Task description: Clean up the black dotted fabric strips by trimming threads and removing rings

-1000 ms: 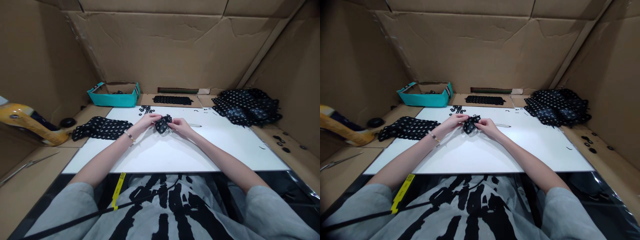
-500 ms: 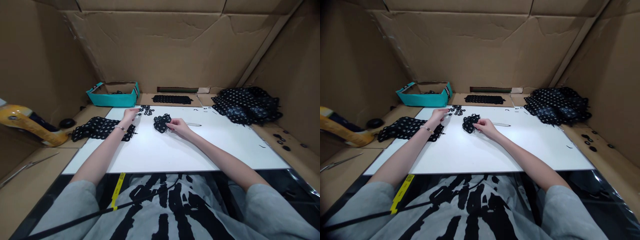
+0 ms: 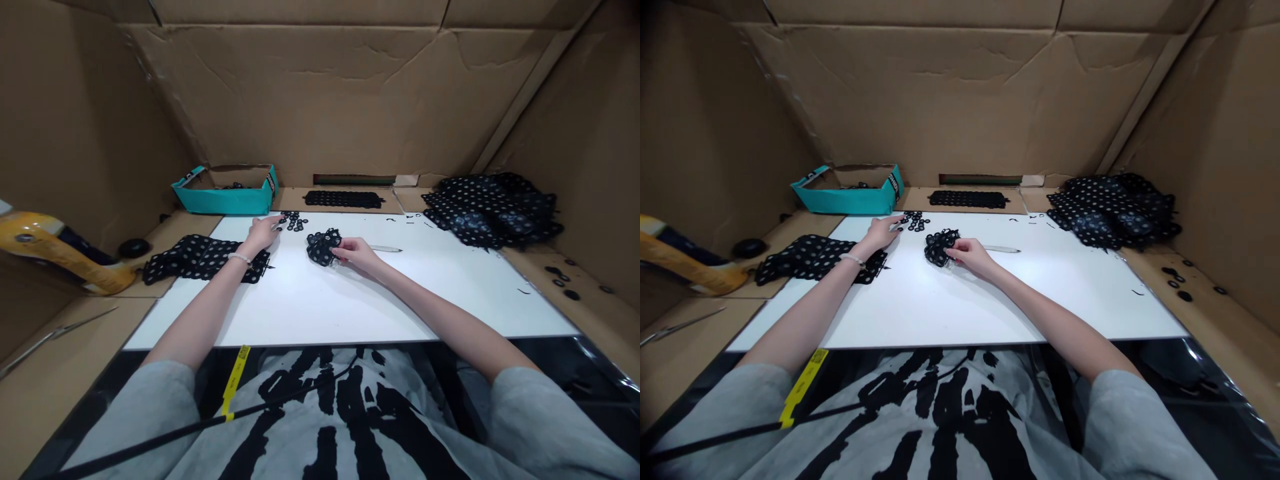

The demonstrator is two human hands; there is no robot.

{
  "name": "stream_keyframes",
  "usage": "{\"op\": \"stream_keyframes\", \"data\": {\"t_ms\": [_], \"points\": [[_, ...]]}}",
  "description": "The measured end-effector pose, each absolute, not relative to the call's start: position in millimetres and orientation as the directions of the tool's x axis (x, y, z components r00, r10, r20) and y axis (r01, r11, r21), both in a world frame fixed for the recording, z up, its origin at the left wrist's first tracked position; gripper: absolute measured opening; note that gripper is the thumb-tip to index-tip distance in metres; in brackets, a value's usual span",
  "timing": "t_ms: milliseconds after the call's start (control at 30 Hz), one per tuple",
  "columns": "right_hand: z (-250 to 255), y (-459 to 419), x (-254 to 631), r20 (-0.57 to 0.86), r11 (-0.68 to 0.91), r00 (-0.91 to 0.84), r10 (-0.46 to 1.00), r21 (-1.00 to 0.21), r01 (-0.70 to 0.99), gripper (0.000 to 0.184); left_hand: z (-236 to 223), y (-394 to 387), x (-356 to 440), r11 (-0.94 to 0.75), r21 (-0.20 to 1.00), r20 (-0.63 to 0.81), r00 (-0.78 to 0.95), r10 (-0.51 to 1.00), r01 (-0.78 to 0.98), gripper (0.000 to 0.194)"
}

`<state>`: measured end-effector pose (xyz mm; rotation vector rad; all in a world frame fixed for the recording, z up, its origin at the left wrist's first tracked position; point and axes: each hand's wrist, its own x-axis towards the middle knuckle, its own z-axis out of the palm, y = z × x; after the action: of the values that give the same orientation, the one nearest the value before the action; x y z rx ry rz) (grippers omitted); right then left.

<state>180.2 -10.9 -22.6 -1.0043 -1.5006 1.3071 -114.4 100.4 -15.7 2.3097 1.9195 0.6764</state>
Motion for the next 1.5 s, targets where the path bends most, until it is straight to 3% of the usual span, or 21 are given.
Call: {"op": "stream_keyframes", "data": {"t_ms": [100,200,367,433,567,700,833,967,1067,1167,1367,1500], "points": [[-22,-11,181,0.11,0.128,-0.291,0.95,-0.991,0.043,0.047,-12,97,-111,-0.196,0.313,0.329,0.087,0.94,0.929,0.039],[-22,-11,181,0.107,0.125,-0.296,0.949,-0.991,0.044,0.047,-9,94,-109,-0.162,0.301,0.23,0.094,0.969,0.94,0.028],[-24,-11,181,0.104,0.121,-0.303,0.947,-0.992,0.036,0.045,-9,95,-111,-0.269,0.344,0.277,0.176,0.944,0.9,0.052],[-24,-11,181,0.101,0.118,-0.306,0.947,-0.992,0.038,0.044,-11,96,-115,-0.196,0.348,0.28,0.098,0.955,0.917,0.056],[-23,-12,180,0.076,0.088,-0.301,0.951,-0.996,0.024,0.043,-16,96,-120,-0.031,0.281,0.136,-0.008,0.991,0.959,0.061],[-22,-13,179,0.049,0.057,-0.307,0.95,-0.998,0.016,0.042,-18,94,-118,-0.134,0.236,0.071,0.121,0.99,0.962,0.054],[-21,-14,179,0.064,0.073,-0.297,0.953,-0.997,0.021,0.042,-13,92,-113,-0.129,0.241,0.196,0.082,0.977,0.962,0.057],[-22,-13,179,0.072,0.083,-0.302,0.951,-0.996,0.026,0.042,-10,90,-104,-0.264,0.267,0.175,0.222,0.959,0.927,0.032],[-23,-12,180,0.071,0.084,-0.312,0.947,-0.996,0.029,0.041,-14,89,-99,-0.353,0.251,0.149,0.324,0.934,0.902,0.043],[-24,-11,180,0.079,0.095,-0.312,0.947,-0.995,0.034,0.041,-17,89,-99,-0.341,0.223,0.14,0.316,0.938,0.913,0.056],[-22,-13,180,0.069,0.085,-0.311,0.948,-0.996,0.039,0.042,-12,83,-93,-0.441,0.243,0.201,0.399,0.894,0.864,0.035],[-21,-13,180,0.089,0.111,-0.314,0.945,-0.993,0.051,0.043,-3,72,-83,-0.528,0.286,0.224,0.48,0.848,0.8,0.033]]}}
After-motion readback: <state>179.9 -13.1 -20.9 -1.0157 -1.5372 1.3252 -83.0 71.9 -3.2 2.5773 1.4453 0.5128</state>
